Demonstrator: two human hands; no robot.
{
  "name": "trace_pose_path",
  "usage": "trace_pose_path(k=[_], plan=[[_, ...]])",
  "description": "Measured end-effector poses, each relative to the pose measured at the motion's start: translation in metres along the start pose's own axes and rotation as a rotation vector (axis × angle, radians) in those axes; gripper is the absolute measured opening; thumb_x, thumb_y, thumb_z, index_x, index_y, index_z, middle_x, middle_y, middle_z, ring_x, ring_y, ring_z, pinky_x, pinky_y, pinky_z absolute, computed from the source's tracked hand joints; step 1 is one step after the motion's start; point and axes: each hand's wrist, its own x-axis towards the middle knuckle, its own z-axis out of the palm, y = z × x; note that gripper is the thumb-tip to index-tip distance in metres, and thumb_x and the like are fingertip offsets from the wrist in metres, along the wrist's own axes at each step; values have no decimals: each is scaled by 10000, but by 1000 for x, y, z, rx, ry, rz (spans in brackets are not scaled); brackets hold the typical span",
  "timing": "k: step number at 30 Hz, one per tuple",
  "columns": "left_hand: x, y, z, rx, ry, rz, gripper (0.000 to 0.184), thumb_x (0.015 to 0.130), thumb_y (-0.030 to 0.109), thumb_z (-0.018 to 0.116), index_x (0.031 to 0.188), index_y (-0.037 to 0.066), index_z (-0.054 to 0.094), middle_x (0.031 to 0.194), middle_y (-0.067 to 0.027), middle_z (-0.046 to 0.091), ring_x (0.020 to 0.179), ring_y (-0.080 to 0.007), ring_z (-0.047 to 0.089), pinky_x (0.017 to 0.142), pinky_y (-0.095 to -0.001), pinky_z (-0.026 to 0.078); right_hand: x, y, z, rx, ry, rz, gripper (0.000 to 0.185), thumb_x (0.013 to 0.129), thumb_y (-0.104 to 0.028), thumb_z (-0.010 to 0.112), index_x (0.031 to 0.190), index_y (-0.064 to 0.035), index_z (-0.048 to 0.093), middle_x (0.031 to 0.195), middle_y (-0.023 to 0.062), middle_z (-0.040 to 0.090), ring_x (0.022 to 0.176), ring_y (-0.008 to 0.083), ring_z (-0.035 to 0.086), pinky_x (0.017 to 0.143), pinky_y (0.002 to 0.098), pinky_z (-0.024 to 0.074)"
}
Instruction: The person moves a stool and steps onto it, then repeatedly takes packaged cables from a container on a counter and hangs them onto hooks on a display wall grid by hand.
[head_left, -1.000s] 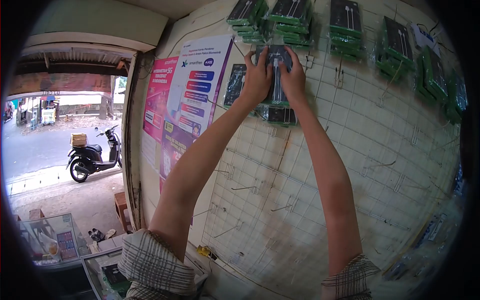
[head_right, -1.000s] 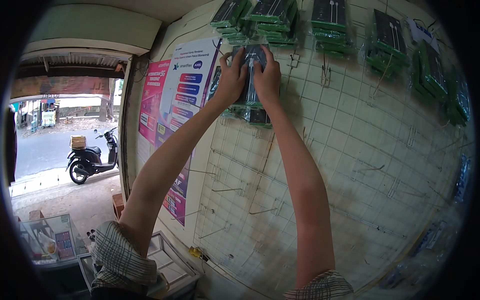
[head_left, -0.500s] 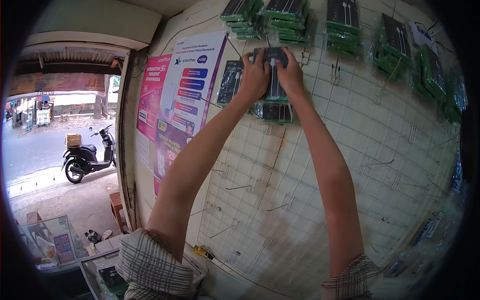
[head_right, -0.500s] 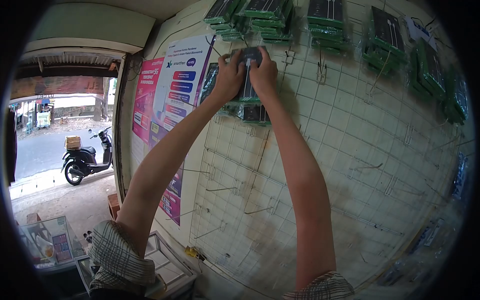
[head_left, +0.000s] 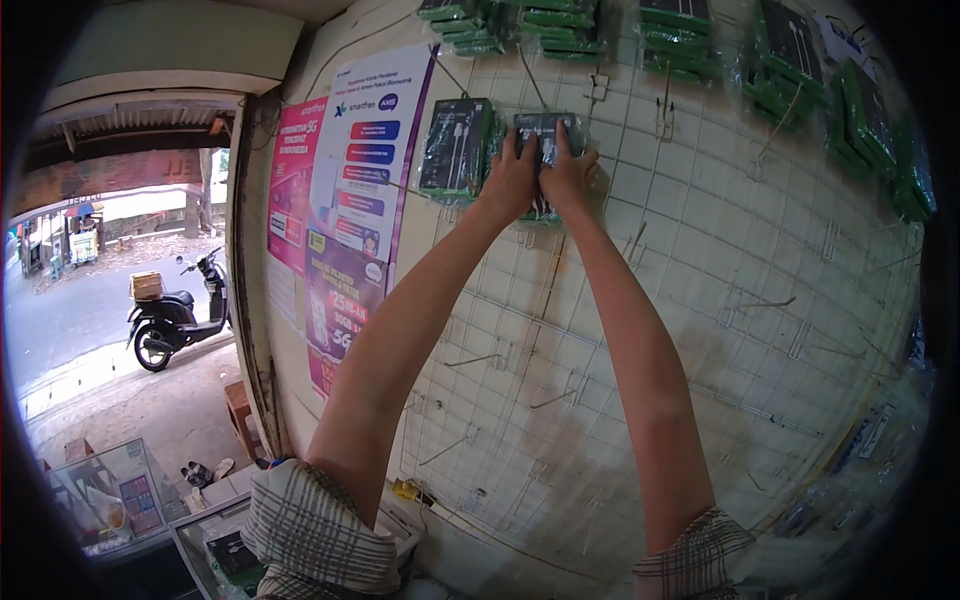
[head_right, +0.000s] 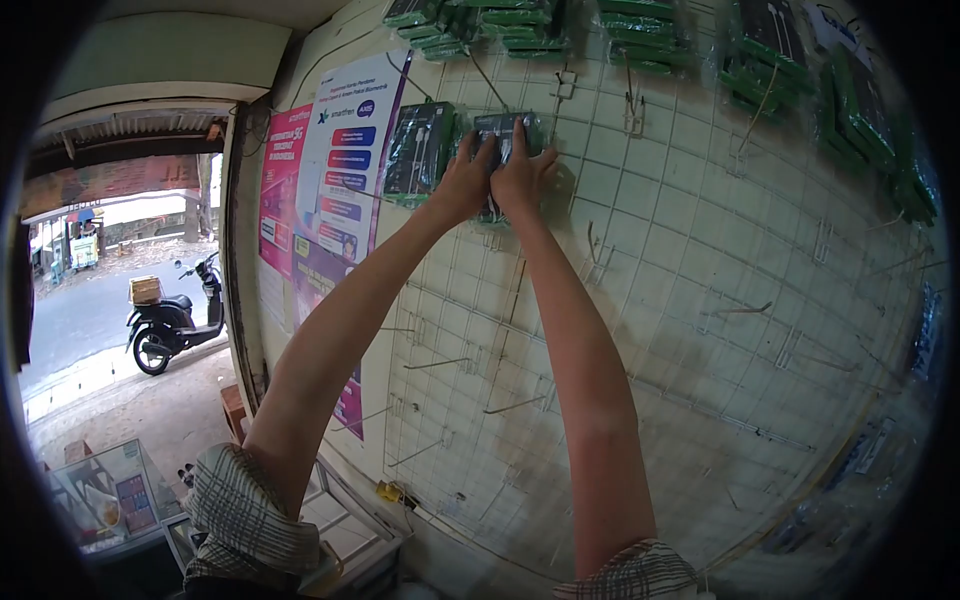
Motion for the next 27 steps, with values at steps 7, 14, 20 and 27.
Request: trace_pose_path(k=[7,14,20,27], plan=[[-54,36,-68,-213,244,-25,504,763,11,516,1244,-3,366,1207,-224,430,1087,-401,440,892,-442,385,-59,-38,-22,24,237,-95,490,751,-111,556,1221,-97,420,1256,198,263,1166,359,253,950,493,232],[-230,47,-174,-517,365,-270,340,817,-39,441,1144,40,491,968,-120,522,867,-219,525,716,-299,426,-234,-104,-58,729,-191,-192,367,810,-26,492,1174,-35,439,1151,142,402,1154,283,326,954,367,299],[-412,-25,-219,-323,299,-931,212,868,93,463,1062,46,535,793,-44,566,687,-108,518,613,-245,419,-396,-102,26,902,-766,45,232,828,-37,484,1053,-37,538,1084,81,481,954,167,504,802,287,430],[-580,3,-266,66,334,-1362,171,893,88,430,1008,33,544,794,-56,577,676,-88,501,579,-228,410,-560,-50,125,826,-1258,458,195,835,-83,484,1004,-35,569,985,80,551,812,165,556,728,290,458]])
